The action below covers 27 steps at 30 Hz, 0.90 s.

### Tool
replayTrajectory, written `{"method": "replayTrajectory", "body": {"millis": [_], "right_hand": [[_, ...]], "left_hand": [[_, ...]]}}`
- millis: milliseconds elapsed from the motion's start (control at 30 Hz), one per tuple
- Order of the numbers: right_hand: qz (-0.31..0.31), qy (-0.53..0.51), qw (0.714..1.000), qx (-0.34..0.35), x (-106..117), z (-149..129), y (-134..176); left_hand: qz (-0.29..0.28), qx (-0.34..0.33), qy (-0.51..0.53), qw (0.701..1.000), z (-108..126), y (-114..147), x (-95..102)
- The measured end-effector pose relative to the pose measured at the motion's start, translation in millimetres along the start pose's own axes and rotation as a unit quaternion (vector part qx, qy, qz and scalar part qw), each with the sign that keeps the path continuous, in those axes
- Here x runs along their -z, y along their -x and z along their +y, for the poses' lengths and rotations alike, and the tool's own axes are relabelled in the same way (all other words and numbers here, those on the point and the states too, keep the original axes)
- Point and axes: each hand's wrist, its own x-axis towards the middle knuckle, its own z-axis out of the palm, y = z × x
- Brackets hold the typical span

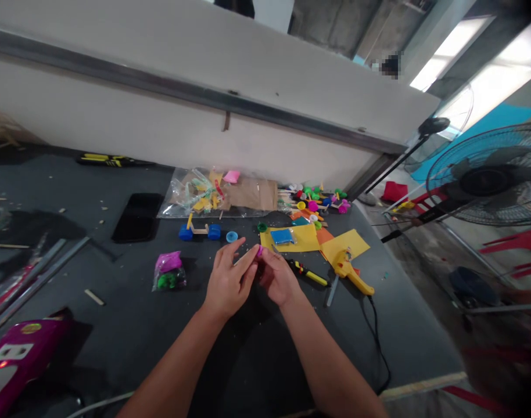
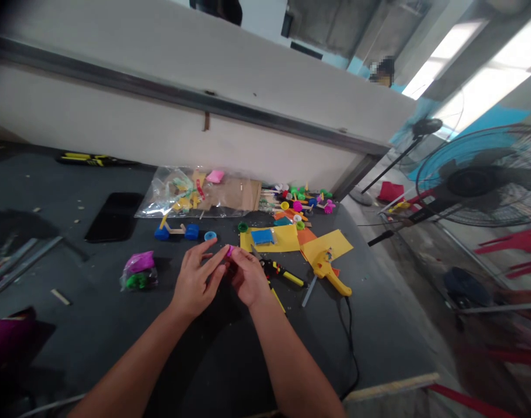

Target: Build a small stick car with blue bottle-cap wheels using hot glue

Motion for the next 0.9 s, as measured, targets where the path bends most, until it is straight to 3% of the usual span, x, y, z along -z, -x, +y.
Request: {"method": "replayTrajectory", "body": {"millis": [100, 200, 300, 367, 433, 533, 700, 900], "right_hand": [[0.008, 0.015, 1.0, 0.009, 0.8, 0.5, -0.2], [0.021, 0.064, 0.997, 0.036, 1.9, 2.0, 0.3], [0.041, 0.151, 0.985, 0.075, -2.8, 0.8, -2.0], [0.035, 0.236, 0.964, 0.115, -12.4, -3.8, -9.3], [-0.001, 0.33, 0.93, 0.164, -27.3, -11.2, -23.7], [-0.088, 0.467, 0.852, 0.22, -53.4, -22.1, -57.6], [-0.235, 0.632, 0.708, 0.21, -83.5, -27.0, -114.4], [-0.318, 0.674, 0.635, 0.203, -94.7, -25.1, -139.4]], "left_hand": [[0.007, 0.028, 0.023, 0.999, -2.0, 1.3, -1.9], [0.042, 0.138, 0.083, 0.986, -9.4, 2.3, -5.2], [0.107, 0.289, 0.178, 0.935, -23.5, 2.5, -10.7], [0.143, 0.353, 0.235, 0.894, -34.6, 2.0, -14.7], [0.161, 0.379, 0.266, 0.871, -44.8, 1.4, -17.8], [0.167, 0.373, 0.255, 0.876, -55.8, 0.9, -18.4], [0.144, 0.377, 0.223, 0.887, -66.6, 0.3, -11.5], [0.122, 0.368, 0.168, 0.906, -73.5, 1.4, -12.2]]}}
